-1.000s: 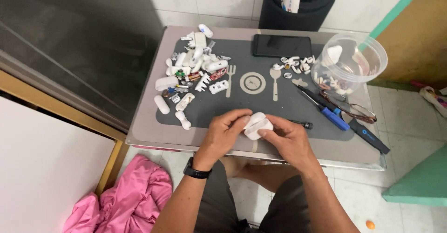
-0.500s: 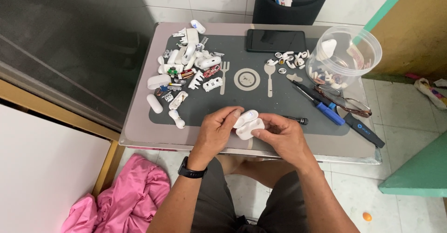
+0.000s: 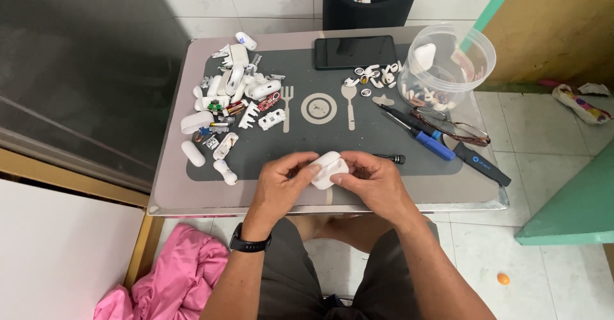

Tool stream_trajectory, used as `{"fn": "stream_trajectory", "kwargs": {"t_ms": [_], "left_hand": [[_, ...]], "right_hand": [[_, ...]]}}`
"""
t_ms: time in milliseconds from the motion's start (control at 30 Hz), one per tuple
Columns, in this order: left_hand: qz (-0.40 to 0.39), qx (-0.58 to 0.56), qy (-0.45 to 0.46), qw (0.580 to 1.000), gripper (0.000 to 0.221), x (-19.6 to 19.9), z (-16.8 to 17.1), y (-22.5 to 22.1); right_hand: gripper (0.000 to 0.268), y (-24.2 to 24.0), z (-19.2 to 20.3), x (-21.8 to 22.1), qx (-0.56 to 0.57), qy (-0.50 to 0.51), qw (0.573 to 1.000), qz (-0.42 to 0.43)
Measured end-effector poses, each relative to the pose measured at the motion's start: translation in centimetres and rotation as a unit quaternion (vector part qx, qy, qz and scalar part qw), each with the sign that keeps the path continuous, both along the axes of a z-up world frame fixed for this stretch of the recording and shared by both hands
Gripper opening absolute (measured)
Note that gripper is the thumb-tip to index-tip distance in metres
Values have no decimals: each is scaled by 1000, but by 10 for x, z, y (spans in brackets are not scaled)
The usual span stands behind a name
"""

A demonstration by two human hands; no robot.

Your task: Disassembling and inspecting various components of wireless earbud charging cases on a table.

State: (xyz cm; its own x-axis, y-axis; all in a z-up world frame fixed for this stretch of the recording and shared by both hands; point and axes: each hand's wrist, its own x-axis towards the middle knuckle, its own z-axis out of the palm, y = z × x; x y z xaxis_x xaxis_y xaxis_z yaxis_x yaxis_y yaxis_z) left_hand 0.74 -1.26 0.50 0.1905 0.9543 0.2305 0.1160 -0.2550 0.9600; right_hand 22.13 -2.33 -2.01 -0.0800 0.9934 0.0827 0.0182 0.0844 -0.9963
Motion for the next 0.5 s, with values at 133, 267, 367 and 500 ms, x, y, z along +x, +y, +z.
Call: {"fn": "stream_trajectory", "kwargs": {"t_ms": [133, 267, 367, 500], "left_hand": [[24, -51, -16, 998, 20, 4, 8, -2], [25, -58, -18, 998, 22, 4, 9, -2], [27, -57, -18, 998, 22, 4, 7, 0], [28, -55, -30, 998, 20, 4, 6, -2]], "right_hand": [[34, -3, 11, -4, 1, 16, 1000, 1], [35, -4, 16, -5, -3, 12, 1000, 5], [37, -4, 16, -4, -4, 8, 1000, 5], [46, 0, 1, -1, -6, 29, 1000, -2]]}}
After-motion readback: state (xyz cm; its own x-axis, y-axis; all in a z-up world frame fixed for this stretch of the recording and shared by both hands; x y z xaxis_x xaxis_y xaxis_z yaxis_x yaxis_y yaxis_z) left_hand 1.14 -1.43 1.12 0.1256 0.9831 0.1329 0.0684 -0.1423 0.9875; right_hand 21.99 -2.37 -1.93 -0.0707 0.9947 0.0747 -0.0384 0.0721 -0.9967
